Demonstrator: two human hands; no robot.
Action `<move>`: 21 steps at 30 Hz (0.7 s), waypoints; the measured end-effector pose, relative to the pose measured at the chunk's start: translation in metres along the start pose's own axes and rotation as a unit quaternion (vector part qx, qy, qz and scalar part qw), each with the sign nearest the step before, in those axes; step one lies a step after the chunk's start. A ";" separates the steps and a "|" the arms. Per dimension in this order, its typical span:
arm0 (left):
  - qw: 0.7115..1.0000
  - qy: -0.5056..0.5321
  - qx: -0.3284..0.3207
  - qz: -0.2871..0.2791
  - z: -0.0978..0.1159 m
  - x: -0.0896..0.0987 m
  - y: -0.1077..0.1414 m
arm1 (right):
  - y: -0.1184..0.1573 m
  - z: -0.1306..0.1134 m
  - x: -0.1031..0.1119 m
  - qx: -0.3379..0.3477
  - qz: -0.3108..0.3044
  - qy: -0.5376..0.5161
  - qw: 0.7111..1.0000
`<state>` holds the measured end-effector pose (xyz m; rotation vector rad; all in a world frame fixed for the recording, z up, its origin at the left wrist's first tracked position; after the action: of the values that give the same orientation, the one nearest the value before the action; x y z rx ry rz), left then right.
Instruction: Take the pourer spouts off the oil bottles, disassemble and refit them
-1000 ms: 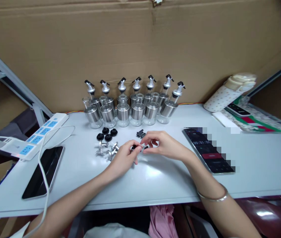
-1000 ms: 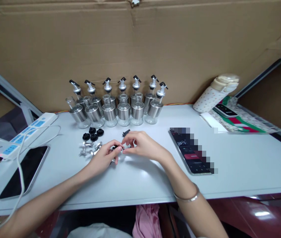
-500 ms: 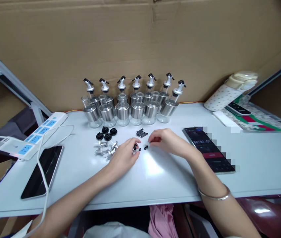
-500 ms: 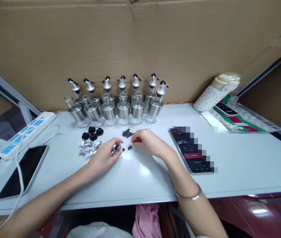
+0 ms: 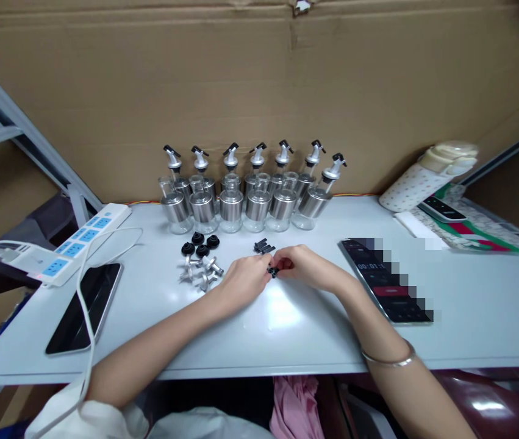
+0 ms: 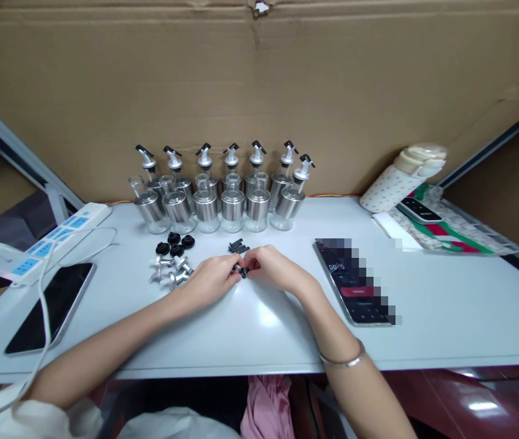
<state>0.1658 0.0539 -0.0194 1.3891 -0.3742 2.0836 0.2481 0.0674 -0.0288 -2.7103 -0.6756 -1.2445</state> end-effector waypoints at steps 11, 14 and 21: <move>0.919 0.339 0.027 0.199 -0.062 0.055 0.062 | 0.012 -0.059 0.033 0.137 0.177 -0.030 0.974; 0.891 0.436 0.014 0.128 -0.058 0.035 0.065 | 0.009 -0.090 0.013 0.222 0.143 -0.016 0.964; 0.814 0.580 0.000 -0.037 -0.035 0.009 0.063 | 0.015 -0.112 -0.013 0.316 0.106 -0.033 0.942</move>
<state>0.0986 0.0258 -0.0199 -0.0626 0.2025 2.4064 0.1685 0.0209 0.0377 -2.2170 -0.6303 -0.7221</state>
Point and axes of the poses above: each hand's wrist, its own y-axis away from the middle knuckle, its own x-axis out of the back of the hand, z = x × y, the point moved 9 cm from there along -y, towards the middle knuckle, and after that the axes turned 3 degrees about x, right-handed, at the moved point
